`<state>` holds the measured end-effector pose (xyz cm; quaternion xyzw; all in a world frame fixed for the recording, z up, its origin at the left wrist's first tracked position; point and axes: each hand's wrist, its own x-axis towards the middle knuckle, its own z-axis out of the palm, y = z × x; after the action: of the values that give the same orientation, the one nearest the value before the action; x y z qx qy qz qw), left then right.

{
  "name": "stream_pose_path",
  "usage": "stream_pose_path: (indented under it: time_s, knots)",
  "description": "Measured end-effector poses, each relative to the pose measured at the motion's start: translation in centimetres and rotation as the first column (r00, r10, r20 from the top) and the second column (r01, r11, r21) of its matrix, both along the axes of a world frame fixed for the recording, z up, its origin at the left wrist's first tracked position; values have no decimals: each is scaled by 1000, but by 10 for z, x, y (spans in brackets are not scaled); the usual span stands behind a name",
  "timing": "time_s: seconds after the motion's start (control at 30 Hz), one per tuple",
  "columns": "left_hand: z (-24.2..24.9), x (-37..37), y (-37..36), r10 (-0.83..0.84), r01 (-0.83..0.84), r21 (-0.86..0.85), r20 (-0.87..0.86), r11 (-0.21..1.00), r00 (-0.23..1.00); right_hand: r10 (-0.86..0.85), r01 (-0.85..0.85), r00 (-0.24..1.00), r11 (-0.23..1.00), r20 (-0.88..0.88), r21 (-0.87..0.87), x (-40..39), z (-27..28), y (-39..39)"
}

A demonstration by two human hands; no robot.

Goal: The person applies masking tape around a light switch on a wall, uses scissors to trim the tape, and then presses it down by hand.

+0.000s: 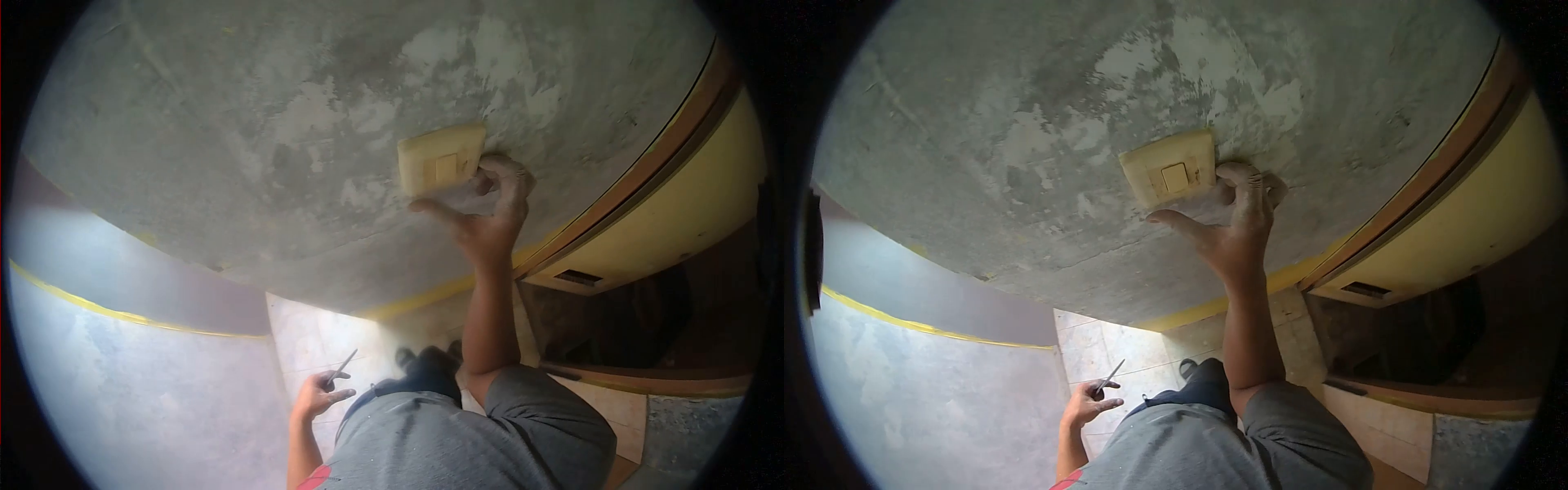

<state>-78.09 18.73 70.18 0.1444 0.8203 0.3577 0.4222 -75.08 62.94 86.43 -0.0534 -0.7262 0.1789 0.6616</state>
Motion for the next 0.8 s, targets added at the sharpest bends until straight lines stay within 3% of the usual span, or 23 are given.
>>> stream_pose_path:
  time_s: [0.07, 0.2, 0.27, 0.3, 0.37, 0.5, 0.7, 0.8]
  knots:
    - [3, -2, 4, 4, -4, 9, 21, 1000, 1000, -110, 110, 983, 994, 147, 13, 5, 6, 0]
    - [6, -6, 9, -38, 45, 67, -96, 997, 995, -107, 114, 982, 993, 153, -34, 30, 26, -11]
    - [7, -6, 16, -49, 58, 65, -125, 996, 991, -171, 126, 979, 935, 111, 330, 36, 51, -29]
    - [12, -3, 24, -40, 49, 83, -115, 995, 993, -171, 124, 978, 934, 115, 336, 35, 55, -34]
    - [15, 2, 36, -49, 59, 104, -93, 993, 994, -286, 135, 910, 889, 300, 437, 24, 65, -36]
    - [4, 1, 37, -70, 85, 190, -84, 978, 994, -263, 120, 935, 865, 236, 487, 0, 64, -9]
    - [1, 23, 26, -57, 82, 219, -116, 972, 992, -187, 72, 940, 927, 287, 368, 14, 68, 2]
    - [3, 44, 23, -12, 37, 200, -125, 979, 992, -275, 109, 885, 907, 375, 407, 26, 74, 11]
